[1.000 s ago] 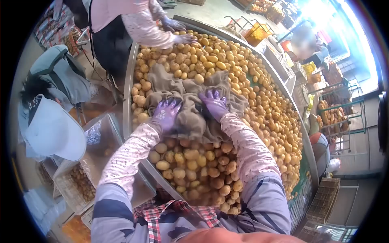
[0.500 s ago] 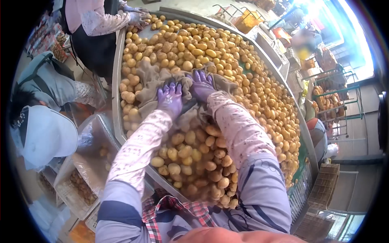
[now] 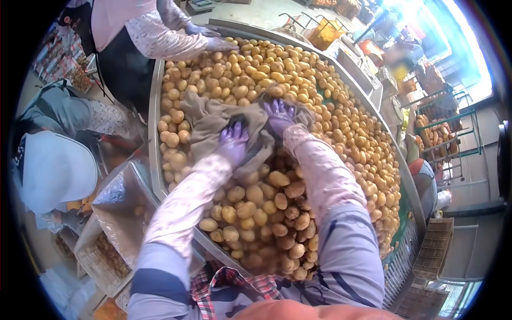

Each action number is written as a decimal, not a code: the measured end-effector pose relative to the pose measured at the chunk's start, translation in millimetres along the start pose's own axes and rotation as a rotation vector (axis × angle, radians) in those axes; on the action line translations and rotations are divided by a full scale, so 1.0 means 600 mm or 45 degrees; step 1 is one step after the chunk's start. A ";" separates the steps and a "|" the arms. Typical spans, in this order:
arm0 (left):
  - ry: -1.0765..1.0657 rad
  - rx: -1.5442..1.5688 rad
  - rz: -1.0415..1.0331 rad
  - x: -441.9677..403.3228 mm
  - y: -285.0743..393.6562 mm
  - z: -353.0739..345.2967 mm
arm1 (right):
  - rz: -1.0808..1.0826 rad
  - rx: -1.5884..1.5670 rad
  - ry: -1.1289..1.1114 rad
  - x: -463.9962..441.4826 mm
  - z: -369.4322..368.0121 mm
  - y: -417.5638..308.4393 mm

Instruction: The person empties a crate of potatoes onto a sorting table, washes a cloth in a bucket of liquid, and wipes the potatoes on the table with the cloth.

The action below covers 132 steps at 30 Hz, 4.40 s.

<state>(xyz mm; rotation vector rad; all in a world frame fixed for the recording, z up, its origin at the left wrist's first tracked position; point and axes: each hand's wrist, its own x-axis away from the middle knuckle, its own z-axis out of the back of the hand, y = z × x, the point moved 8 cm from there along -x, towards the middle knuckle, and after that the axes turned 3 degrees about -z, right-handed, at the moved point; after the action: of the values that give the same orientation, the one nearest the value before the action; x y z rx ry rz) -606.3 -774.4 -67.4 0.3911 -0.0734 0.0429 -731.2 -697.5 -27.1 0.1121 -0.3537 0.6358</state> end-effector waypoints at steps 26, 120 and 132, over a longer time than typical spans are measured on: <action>-0.480 0.090 -0.129 0.139 0.031 0.027 | 0.504 -0.066 0.033 0.172 -0.024 -0.001; 0.044 -0.458 -0.405 0.046 0.082 -0.065 | 0.458 0.252 0.107 0.141 -0.070 0.012; -0.321 -0.563 -0.315 0.009 0.067 -0.059 | 0.466 0.182 0.098 0.109 -0.097 0.001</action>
<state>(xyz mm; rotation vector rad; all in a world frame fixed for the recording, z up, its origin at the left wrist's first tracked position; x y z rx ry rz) -600.9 -723.5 -84.5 -0.0409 -0.2776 -0.2639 -666.1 -647.9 -58.5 0.1610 -0.2551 1.0251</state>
